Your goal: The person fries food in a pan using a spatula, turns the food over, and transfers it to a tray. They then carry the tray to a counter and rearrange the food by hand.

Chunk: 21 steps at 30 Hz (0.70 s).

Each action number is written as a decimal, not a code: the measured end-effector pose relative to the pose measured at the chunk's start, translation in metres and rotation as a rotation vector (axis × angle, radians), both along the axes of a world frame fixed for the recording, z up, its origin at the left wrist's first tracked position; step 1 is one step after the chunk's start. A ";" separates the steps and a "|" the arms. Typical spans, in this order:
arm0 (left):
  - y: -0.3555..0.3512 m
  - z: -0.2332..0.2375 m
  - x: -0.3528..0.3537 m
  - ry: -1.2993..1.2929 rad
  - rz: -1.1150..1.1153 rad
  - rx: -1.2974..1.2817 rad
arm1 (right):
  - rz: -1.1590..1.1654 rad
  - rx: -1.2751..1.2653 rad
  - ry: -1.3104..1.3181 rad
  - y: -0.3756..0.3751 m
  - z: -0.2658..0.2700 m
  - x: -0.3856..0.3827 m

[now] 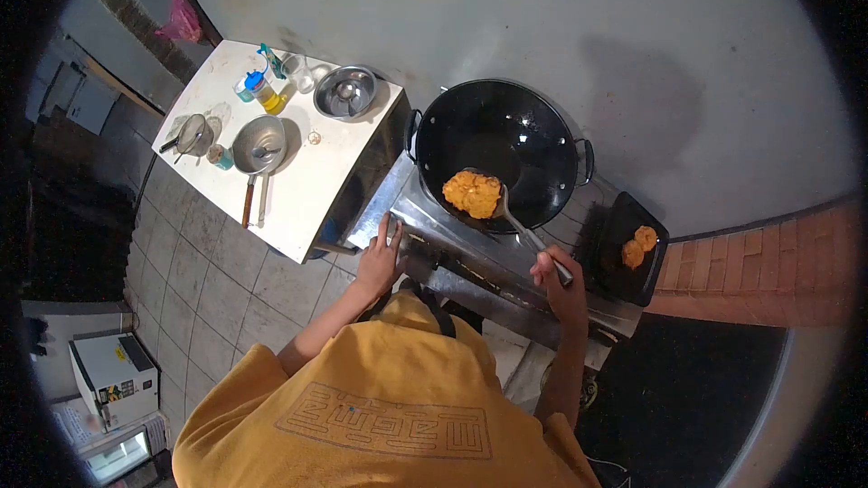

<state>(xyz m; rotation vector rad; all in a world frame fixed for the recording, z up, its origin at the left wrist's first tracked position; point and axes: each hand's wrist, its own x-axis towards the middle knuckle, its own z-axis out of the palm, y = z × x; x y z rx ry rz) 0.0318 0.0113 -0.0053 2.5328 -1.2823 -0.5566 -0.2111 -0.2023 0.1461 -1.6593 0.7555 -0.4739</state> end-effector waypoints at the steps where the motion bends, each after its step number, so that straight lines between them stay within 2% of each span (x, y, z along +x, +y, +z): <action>1: 0.001 -0.002 -0.001 0.001 -0.002 0.000 | 0.007 -0.021 0.005 0.002 0.000 0.002; 4: 0.001 -0.008 -0.002 -0.094 -0.032 -0.066 | 0.041 -0.043 0.026 0.002 -0.004 0.013; 10: 0.002 -0.007 0.000 -0.071 -0.031 -0.078 | 0.061 -0.046 0.055 -0.005 0.000 0.012; 13: 0.002 -0.001 0.000 -0.053 -0.010 -0.044 | -0.028 -0.006 0.035 -0.008 0.002 -0.004; 21: 0.002 -0.005 -0.001 -0.033 -0.003 -0.072 | 0.060 -0.012 0.061 -0.004 -0.005 0.019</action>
